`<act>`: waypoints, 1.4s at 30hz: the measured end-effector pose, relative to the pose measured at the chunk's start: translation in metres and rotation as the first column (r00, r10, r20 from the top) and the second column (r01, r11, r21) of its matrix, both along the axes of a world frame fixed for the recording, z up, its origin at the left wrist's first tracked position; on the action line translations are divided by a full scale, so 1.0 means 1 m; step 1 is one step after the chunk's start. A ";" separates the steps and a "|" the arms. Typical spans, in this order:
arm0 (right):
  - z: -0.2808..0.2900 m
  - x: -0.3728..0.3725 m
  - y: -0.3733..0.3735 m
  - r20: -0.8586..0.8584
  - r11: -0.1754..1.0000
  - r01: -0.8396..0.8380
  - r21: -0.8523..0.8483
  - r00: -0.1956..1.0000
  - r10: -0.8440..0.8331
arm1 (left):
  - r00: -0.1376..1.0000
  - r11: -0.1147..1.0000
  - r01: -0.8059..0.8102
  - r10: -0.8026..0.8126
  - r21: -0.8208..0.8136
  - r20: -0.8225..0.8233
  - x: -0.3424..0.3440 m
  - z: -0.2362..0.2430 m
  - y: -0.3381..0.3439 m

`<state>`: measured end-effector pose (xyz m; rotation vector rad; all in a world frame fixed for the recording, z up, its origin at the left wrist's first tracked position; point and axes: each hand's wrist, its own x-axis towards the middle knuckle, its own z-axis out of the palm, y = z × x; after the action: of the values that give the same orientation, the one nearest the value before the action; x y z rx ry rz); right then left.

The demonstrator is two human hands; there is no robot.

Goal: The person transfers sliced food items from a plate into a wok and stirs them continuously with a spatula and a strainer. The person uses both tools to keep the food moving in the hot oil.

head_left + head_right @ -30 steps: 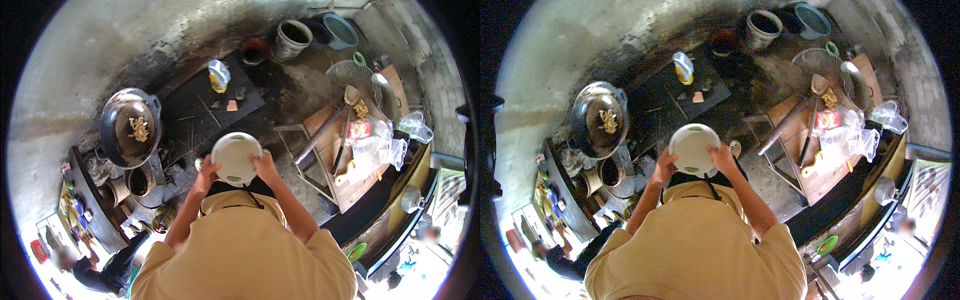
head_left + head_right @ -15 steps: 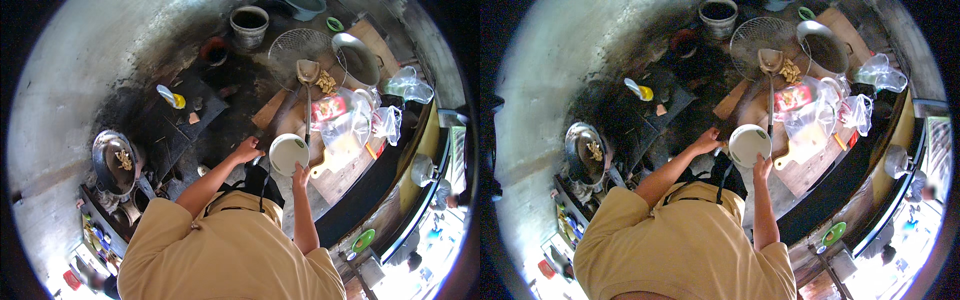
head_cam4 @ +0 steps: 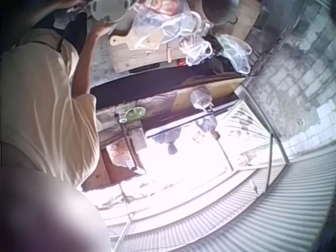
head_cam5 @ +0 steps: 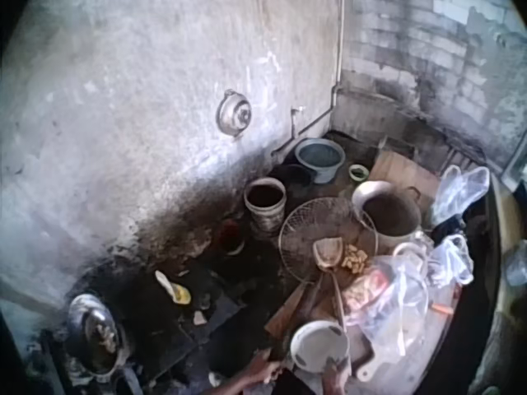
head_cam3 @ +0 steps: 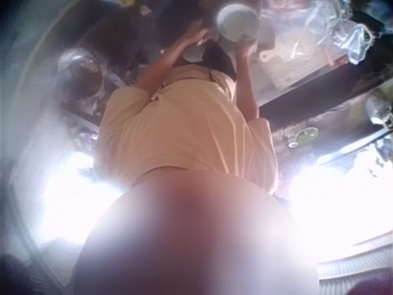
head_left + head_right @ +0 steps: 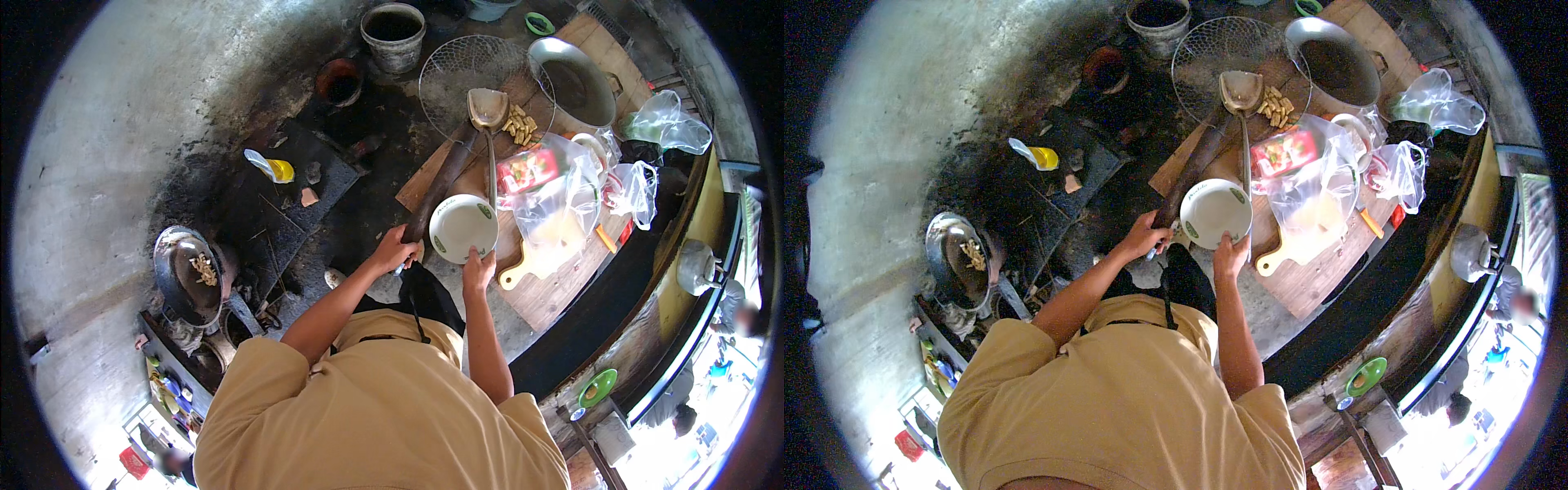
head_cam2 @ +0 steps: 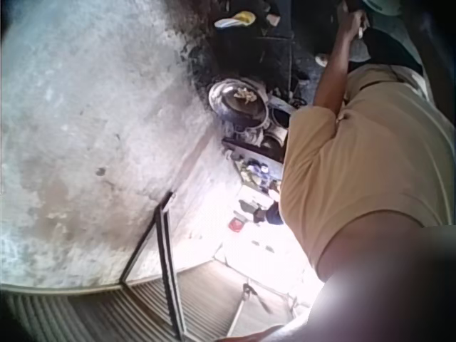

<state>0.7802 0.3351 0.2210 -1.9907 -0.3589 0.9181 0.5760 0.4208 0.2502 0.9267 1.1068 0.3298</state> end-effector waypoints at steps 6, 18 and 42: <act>0.039 0.010 -0.008 0.381 0.957 -0.117 -0.266 0.899 0.216 | 1.000 1.000 0.022 -0.022 0.020 -0.007 -0.002 0.021 0.006; -0.001 0.055 0.026 0.451 0.915 -0.361 -0.180 0.796 0.403 | 1.000 0.998 0.001 0.000 0.067 -0.001 0.004 0.026 -0.008; 0.001 0.082 0.081 0.403 0.929 -0.360 -0.078 0.841 0.360 | 0.996 0.993 -0.085 0.081 0.083 0.043 0.010 0.056 0.000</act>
<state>0.8620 0.4161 0.2222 -2.1511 -1.0038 0.7073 0.5863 0.4203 0.3063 0.9468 1.1033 0.4649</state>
